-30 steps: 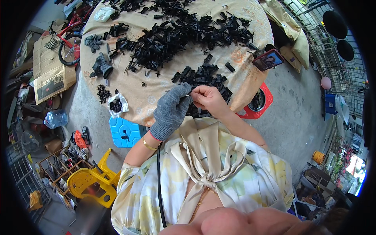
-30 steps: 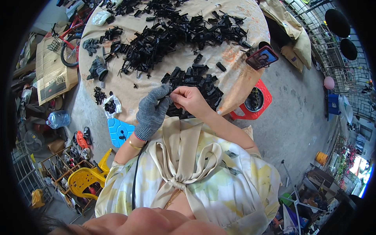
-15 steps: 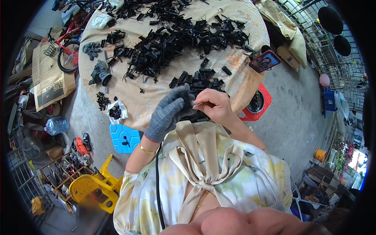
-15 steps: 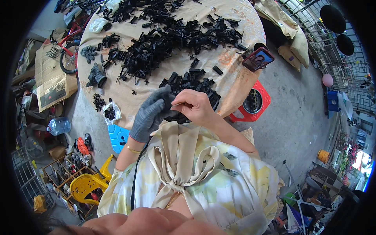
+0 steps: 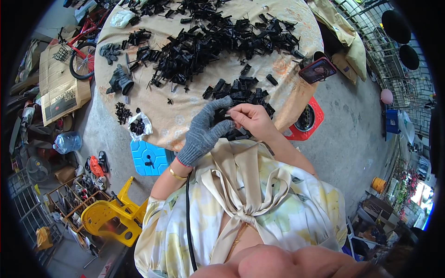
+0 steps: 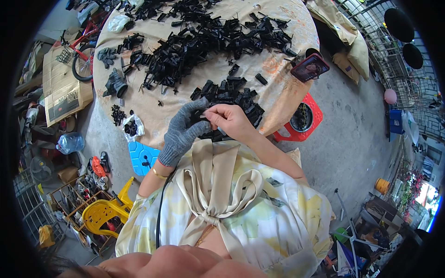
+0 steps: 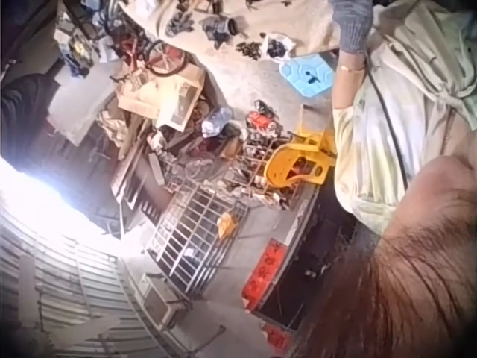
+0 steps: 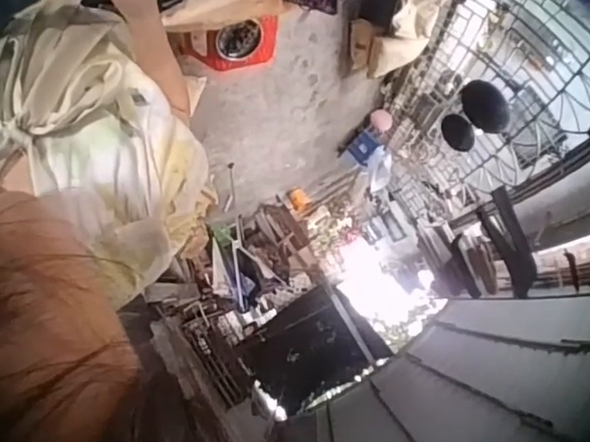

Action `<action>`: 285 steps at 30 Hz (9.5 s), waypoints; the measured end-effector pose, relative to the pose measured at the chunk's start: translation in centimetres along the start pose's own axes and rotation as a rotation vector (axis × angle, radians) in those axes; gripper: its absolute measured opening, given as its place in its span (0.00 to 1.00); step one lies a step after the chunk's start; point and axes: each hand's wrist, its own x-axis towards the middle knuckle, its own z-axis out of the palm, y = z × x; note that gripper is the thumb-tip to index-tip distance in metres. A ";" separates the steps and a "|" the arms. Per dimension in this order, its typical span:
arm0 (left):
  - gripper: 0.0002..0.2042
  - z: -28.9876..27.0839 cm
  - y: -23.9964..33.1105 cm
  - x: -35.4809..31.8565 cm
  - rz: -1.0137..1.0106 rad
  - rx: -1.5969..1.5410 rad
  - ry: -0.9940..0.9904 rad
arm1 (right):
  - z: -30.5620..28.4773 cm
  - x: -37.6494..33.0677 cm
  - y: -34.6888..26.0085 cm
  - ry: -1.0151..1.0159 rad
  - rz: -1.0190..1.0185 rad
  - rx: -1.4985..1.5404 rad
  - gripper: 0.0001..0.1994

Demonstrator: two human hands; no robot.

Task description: Sorting small black plastic components on a circular table.

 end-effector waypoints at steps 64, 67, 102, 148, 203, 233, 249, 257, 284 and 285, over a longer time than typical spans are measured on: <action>0.20 -0.3 -1.2 4.8 -0.069 -0.459 0.008 | 0.0 4.4 0.2 0.271 -0.456 -0.292 0.08; 0.18 -0.5 -0.8 3.6 -0.110 -0.476 0.031 | -0.1 3.4 0.1 0.211 -0.524 -0.367 0.09; 0.28 -0.5 -0.9 -0.4 0.213 0.394 -0.001 | -0.4 1.4 1.1 -0.056 0.007 -0.288 0.07; 0.25 -0.7 0.2 -1.1 0.008 -0.084 -0.063 | -1.9 0.2 -0.2 0.015 -0.164 0.013 0.04; 0.20 -14.3 -4.2 9.7 0.721 1.528 0.668 | -0.8 -0.5 1.7 0.089 -0.165 -0.646 0.08; 0.29 -1.8 -1.6 0.8 0.150 0.319 0.129 | 1.3 4.1 0.7 0.083 -0.138 -0.216 0.07; 0.13 -1.3 -1.2 0.0 0.249 0.117 0.261 | 1.4 2.2 -0.5 -0.047 -0.042 -0.152 0.07; 0.13 -1.6 -0.8 -0.2 0.538 0.650 0.239 | 1.7 2.1 -0.2 -0.094 0.102 0.025 0.06; 0.24 -1.0 -0.3 -0.9 0.038 -0.118 0.077 | 0.7 2.2 0.1 -0.065 -0.005 -0.137 0.07; 0.24 -1.2 -0.3 -0.9 0.037 -0.119 0.078 | 0.6 2.0 0.3 -0.095 -0.008 -0.072 0.06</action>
